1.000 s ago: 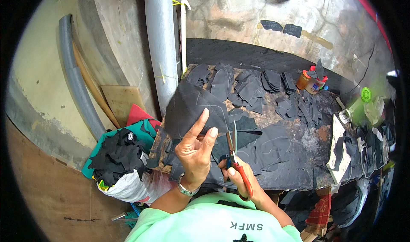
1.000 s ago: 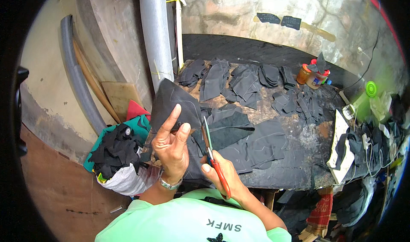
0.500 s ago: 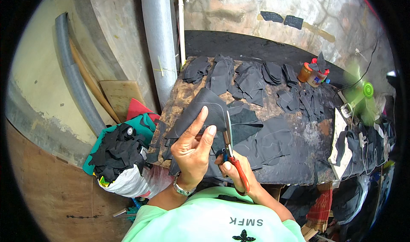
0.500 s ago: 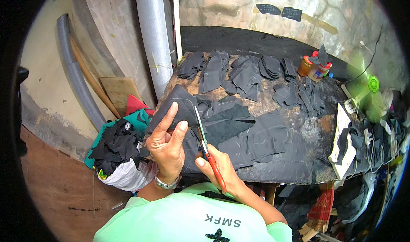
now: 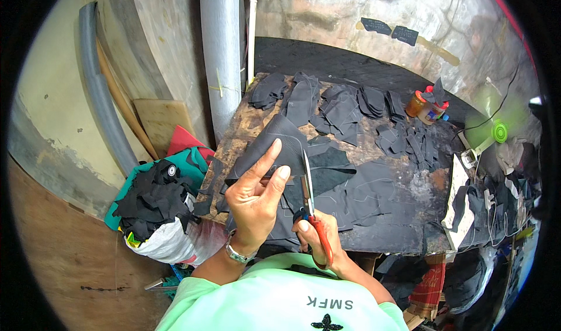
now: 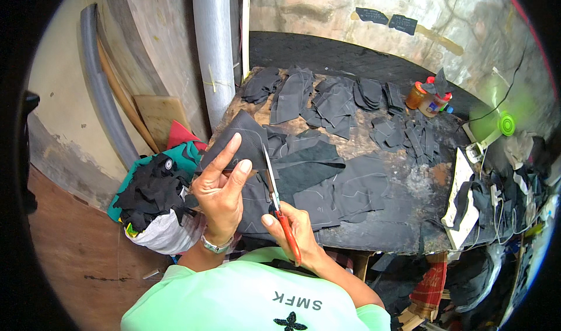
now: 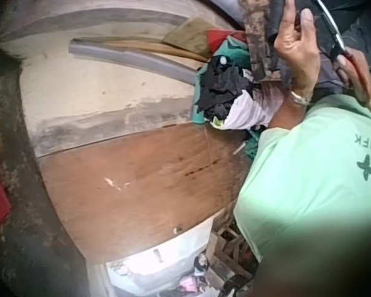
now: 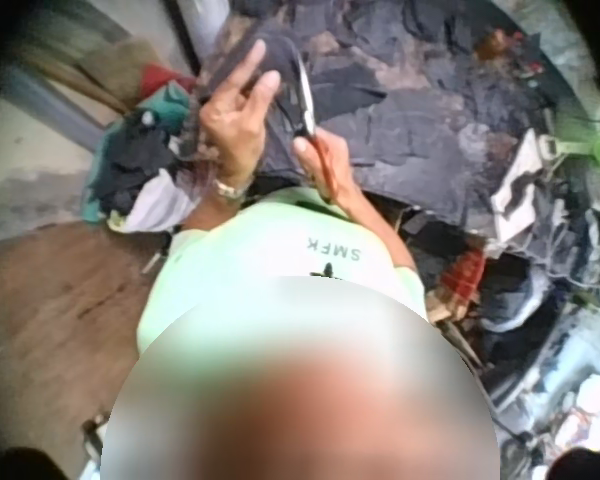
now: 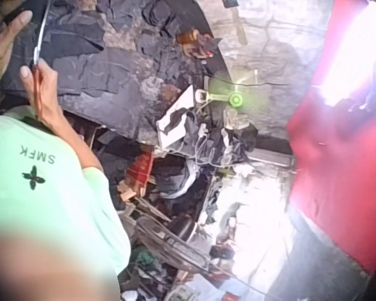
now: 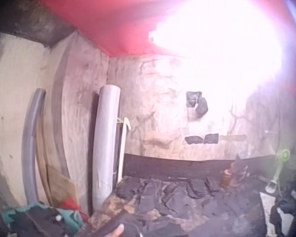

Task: The person uses red-handled scissors to cut black rubber sheets along pre-drawn outlines. They repeatedly pick up sheets, cut along the lines, and place the cut pieces on the table, accumulating a growing pile of shaped rubber parts.

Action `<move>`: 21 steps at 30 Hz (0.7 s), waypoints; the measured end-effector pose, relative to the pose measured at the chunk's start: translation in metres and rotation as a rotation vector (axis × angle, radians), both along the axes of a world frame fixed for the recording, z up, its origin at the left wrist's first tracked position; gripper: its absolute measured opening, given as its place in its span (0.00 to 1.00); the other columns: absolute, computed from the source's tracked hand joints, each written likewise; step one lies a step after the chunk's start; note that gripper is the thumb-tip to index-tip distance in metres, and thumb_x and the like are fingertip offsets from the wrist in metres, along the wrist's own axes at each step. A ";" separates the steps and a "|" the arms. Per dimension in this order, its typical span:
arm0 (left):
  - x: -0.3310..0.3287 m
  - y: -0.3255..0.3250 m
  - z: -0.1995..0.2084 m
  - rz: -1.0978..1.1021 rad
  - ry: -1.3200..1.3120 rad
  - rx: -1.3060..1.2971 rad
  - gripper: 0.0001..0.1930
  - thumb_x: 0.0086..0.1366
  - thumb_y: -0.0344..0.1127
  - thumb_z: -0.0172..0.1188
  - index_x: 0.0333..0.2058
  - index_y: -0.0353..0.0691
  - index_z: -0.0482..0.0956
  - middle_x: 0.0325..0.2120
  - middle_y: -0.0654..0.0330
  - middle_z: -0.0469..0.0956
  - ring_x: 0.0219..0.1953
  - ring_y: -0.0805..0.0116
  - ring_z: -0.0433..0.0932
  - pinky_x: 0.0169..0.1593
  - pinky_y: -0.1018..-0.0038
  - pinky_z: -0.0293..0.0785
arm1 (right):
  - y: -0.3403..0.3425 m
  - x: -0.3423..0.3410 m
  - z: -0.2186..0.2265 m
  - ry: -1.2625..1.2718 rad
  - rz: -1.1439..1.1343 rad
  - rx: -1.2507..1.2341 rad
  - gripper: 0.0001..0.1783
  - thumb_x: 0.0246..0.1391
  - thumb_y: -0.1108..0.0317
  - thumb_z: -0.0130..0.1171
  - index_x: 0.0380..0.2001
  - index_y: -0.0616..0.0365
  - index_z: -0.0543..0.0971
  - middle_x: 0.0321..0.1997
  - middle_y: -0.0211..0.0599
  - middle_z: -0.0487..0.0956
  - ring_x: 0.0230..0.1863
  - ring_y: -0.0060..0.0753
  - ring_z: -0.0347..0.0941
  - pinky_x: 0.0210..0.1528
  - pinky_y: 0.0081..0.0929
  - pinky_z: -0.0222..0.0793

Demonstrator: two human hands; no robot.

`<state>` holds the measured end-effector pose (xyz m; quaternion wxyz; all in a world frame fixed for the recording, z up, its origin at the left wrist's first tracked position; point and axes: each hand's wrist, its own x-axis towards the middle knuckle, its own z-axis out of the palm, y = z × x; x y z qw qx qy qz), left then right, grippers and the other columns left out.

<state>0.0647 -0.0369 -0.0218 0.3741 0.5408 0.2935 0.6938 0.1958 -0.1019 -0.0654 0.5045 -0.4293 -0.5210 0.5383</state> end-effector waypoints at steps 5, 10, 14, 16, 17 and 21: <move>-0.001 0.001 0.000 -0.026 0.003 -0.007 0.19 0.61 0.23 0.61 0.53 0.37 0.76 0.44 0.65 0.80 0.20 0.93 0.62 0.21 0.89 0.60 | -0.001 0.000 -0.001 -0.020 -0.001 0.015 0.26 0.57 0.47 0.56 0.24 0.64 0.74 0.10 0.28 0.66 0.12 0.18 0.62 0.15 0.18 0.59; 0.000 -0.009 0.001 0.010 0.115 -0.054 0.20 0.61 0.23 0.61 0.53 0.37 0.76 0.44 0.65 0.81 0.26 0.91 0.69 0.28 0.89 0.68 | 0.000 0.003 0.003 0.074 0.026 -0.022 0.18 0.60 0.55 0.57 0.24 0.55 0.69 0.16 0.17 0.61 0.19 0.09 0.53 0.18 0.16 0.48; 0.001 -0.014 -0.002 -0.017 0.160 -0.066 0.20 0.61 0.23 0.61 0.53 0.37 0.76 0.43 0.65 0.81 0.29 0.90 0.71 0.33 0.88 0.70 | 0.014 0.007 0.004 -0.106 -0.019 0.097 0.25 0.58 0.46 0.56 0.27 0.60 0.68 0.17 0.26 0.63 0.23 0.17 0.57 0.24 0.23 0.55; 0.002 -0.015 -0.005 -0.041 0.150 -0.071 0.20 0.61 0.23 0.61 0.53 0.37 0.75 0.44 0.64 0.80 0.30 0.89 0.72 0.34 0.88 0.71 | 0.015 0.008 0.003 -0.088 -0.026 0.109 0.26 0.58 0.46 0.55 0.28 0.61 0.68 0.17 0.28 0.63 0.23 0.18 0.57 0.24 0.24 0.56; 0.003 -0.015 -0.006 -0.043 0.151 -0.067 0.20 0.61 0.23 0.61 0.53 0.37 0.75 0.45 0.64 0.80 0.30 0.89 0.72 0.34 0.88 0.71 | 0.015 0.008 0.003 -0.080 -0.031 0.114 0.26 0.58 0.45 0.55 0.28 0.61 0.68 0.17 0.29 0.63 0.24 0.18 0.57 0.25 0.24 0.56; 0.004 -0.014 -0.008 -0.062 0.127 -0.063 0.20 0.61 0.22 0.60 0.54 0.36 0.75 0.46 0.63 0.80 0.32 0.88 0.73 0.35 0.87 0.72 | 0.011 0.008 0.003 -0.060 -0.019 0.053 0.23 0.58 0.48 0.56 0.29 0.60 0.69 0.17 0.24 0.63 0.23 0.15 0.56 0.23 0.21 0.54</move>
